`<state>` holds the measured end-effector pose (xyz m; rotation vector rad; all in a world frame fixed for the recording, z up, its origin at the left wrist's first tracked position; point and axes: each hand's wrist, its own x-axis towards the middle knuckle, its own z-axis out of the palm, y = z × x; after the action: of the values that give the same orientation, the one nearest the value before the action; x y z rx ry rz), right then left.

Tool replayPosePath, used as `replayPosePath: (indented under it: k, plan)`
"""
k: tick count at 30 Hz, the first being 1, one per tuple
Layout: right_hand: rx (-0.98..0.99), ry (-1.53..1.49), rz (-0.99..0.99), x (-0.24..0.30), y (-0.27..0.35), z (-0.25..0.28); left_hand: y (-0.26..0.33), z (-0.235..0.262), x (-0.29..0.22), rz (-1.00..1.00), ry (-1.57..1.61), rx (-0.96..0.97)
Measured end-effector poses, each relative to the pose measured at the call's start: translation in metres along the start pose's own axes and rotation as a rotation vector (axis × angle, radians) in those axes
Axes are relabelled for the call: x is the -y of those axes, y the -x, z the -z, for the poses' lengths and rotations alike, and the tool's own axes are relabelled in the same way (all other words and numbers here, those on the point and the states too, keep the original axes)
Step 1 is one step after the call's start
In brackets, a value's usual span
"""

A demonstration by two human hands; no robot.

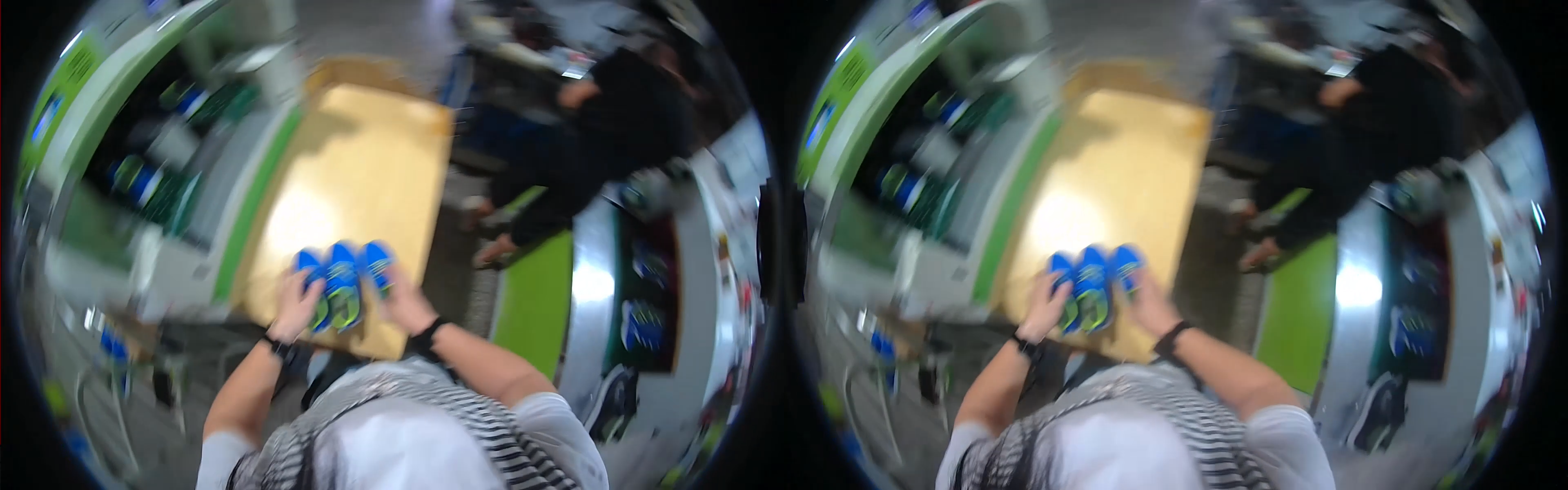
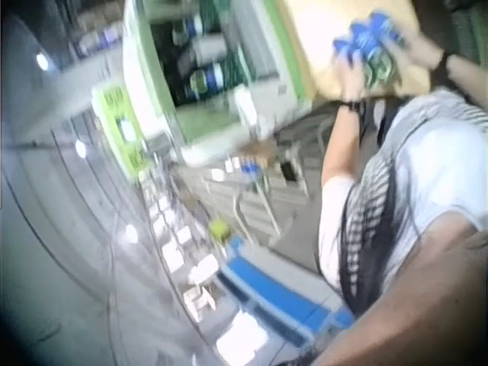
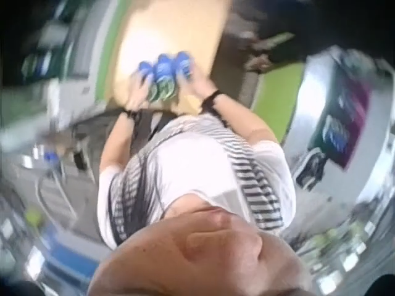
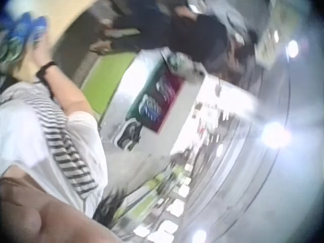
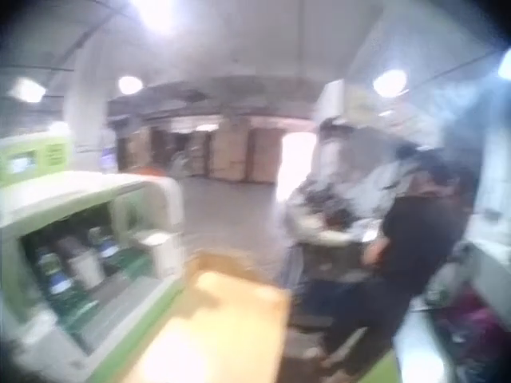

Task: The recorder is picking up blue shoes from a conveyor belt and workstation table, pairing them, and organizing them for the next stage of manufacturing.

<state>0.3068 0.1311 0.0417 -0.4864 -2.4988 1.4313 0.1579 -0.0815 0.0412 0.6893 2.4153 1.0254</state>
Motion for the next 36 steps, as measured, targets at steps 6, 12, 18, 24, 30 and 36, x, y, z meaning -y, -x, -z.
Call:
replayPosePath:
  k: [6,12,18,24,30,36]
  plan:
    - [0.191,0.196,-0.051,-0.02,0.001,-0.021,-0.024,-0.039,-0.025,-0.348,-0.43,-0.059]
    - [0.165,0.165,-0.098,-0.035,0.006,-0.018,-0.032,-0.058,-0.033,-0.417,-0.482,-0.127]
    - [0.22,0.172,-0.083,-0.046,-0.004,-0.025,-0.036,-0.057,-0.022,-0.47,-0.482,-0.16]
    - [0.283,0.151,-0.133,-0.032,-0.005,-0.015,-0.039,-0.057,-0.015,-0.482,-0.491,-0.192]
    - [0.249,0.154,-0.124,-0.043,-0.006,-0.018,-0.037,-0.061,-0.025,-0.467,-0.482,-0.186]
    - [0.243,0.195,-0.072,-0.046,-0.002,-0.025,-0.029,-0.06,-0.022,-0.453,-0.477,-0.202]
